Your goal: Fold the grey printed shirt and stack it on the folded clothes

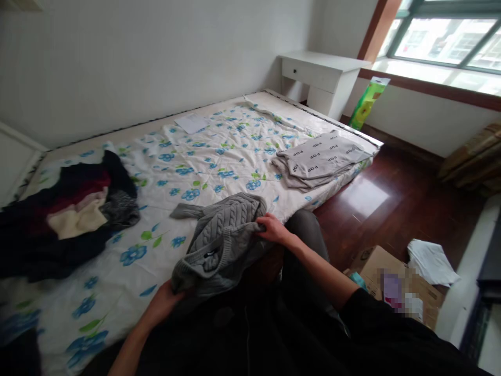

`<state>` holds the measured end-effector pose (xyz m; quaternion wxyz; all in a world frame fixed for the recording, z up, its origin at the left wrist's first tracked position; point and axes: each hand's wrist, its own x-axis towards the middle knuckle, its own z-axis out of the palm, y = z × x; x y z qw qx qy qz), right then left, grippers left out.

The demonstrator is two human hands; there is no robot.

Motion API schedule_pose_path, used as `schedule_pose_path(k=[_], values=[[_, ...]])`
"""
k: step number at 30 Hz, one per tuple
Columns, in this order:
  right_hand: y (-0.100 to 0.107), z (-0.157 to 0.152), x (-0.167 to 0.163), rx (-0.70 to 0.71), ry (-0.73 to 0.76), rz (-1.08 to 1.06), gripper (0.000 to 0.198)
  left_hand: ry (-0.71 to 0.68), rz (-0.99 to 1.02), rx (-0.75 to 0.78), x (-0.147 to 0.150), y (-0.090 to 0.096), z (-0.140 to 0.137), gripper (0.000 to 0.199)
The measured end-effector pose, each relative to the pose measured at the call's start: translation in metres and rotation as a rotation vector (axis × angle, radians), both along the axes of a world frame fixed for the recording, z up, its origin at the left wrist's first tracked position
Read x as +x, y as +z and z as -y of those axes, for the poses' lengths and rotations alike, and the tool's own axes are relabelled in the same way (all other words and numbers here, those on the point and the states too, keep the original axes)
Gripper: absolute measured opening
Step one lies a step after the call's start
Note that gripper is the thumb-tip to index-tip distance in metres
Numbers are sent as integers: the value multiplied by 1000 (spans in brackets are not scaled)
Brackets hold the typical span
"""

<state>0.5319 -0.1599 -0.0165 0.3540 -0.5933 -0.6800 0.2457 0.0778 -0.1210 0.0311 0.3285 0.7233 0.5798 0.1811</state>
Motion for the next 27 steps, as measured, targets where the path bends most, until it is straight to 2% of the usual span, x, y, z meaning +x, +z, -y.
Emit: schedule_pose_path(k=[2, 3, 5, 9, 11, 12, 14, 15, 17, 18, 19, 20, 21, 22, 24, 26, 27], values=[[22, -16, 27, 63, -155, -123, 19, 101, 54, 0, -18, 6, -2, 30], [37, -26, 40, 110, -261, -155, 22, 173, 76, 40, -26, 15, -5, 30], [75, -49, 60, 245, -397, -167, 28, 351, 96, 234, -41, 43, -17, 31], [155, -97, 69, 489, -387, -134, 26, 646, 251, 741, -56, 116, -50, 33], [174, -116, 61, 489, -308, -131, 29, 650, 364, 823, -56, 135, -61, 40], [173, -122, 55, 435, -241, -128, 31, 614, 412, 775, -55, 135, -63, 46], [151, -128, 42, 208, -55, -93, 33, 547, 474, 525, -48, 113, -57, 52], [132, -127, 37, 57, 42, -60, 32, 534, 496, 351, -44, 94, -50, 49], [85, -116, 29, -236, 173, 21, 25, 579, 530, -25, -36, 48, -28, 29], [62, -108, 29, -326, 174, 44, 20, 609, 562, -182, -33, 26, -16, 21], [42, -100, 30, -383, 144, 46, 16, 678, 592, -276, -32, 8, -6, 12], [25, -93, 34, -402, 100, 21, 14, 752, 613, -317, -34, -5, 2, 8], [15, -88, 40, -388, 49, -23, 14, 826, 619, -297, -38, -11, 7, 11], [10, -87, 48, -362, 1, -74, 15, 891, 610, -230, -44, -10, 6, 15], [20, -97, 65, -255, -99, -178, 16, 949, 559, -23, -59, 13, -8, 20], [52, -121, 80, -85, -208, -257, 17, 916, 490, 197, -76, 58, -35, 20], [75, -135, 86, 33, -267, -289, 17, 818, 367, 389, -83, 86, -50, 17]])
